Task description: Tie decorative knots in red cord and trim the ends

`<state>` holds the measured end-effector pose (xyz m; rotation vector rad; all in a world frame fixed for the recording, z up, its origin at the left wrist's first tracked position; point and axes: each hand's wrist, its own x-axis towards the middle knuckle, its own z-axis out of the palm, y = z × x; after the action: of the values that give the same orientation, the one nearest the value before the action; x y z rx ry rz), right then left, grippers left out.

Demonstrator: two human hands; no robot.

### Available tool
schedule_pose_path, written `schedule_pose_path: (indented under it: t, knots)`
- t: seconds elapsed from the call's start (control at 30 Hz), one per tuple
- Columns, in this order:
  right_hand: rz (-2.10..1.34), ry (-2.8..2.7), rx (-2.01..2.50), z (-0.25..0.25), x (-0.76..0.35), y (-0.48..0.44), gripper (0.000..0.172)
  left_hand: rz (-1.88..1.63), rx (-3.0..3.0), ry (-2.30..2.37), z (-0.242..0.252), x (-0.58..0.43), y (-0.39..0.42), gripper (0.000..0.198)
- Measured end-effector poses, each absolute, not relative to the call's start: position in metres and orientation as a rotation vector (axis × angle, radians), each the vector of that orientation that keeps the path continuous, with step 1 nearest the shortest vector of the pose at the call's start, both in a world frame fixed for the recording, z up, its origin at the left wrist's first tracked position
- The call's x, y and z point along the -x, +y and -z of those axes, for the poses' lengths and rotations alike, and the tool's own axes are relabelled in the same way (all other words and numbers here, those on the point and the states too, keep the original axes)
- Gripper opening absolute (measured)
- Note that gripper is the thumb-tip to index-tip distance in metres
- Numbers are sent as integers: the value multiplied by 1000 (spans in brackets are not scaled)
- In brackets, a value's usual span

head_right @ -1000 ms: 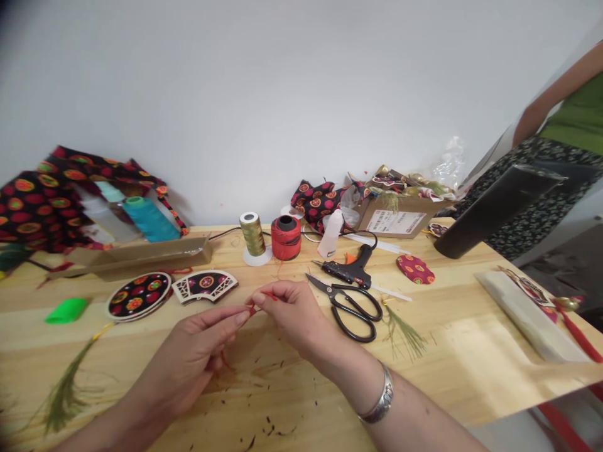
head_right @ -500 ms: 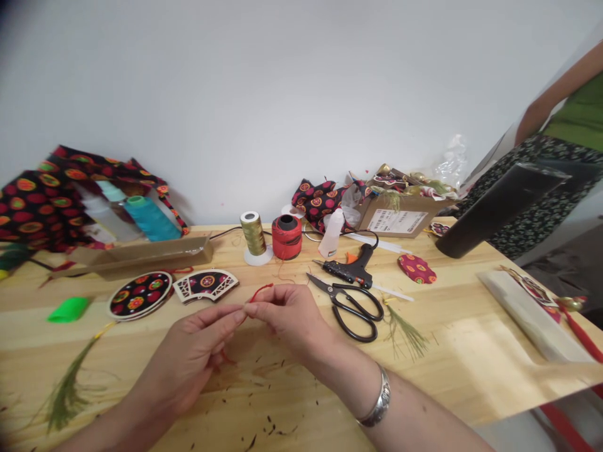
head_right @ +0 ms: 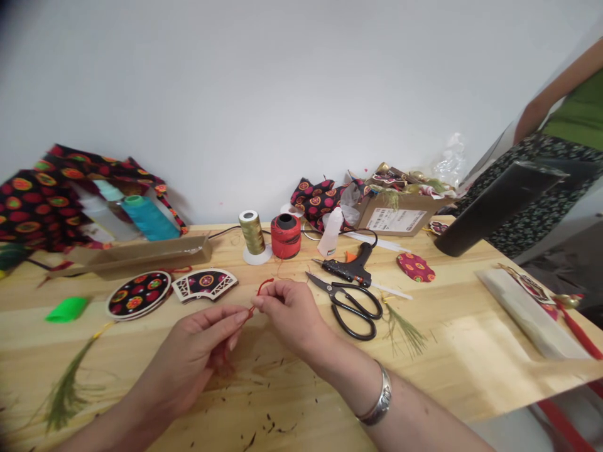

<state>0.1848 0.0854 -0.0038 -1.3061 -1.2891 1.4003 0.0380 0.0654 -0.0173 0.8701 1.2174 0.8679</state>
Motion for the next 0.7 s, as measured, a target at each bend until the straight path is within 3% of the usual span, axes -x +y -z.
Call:
schedule_pose_path:
  t: [0.43, 0.7]
  knots:
    - [-1173, -1424, 1378, 8, -186, 85, 8, -871, -778, 1112, 14, -36, 66, 16]
    - [-1074, -1496, 1418, 7, -188, 84, 12, -812, -861, 1080, 12, -37, 64, 13]
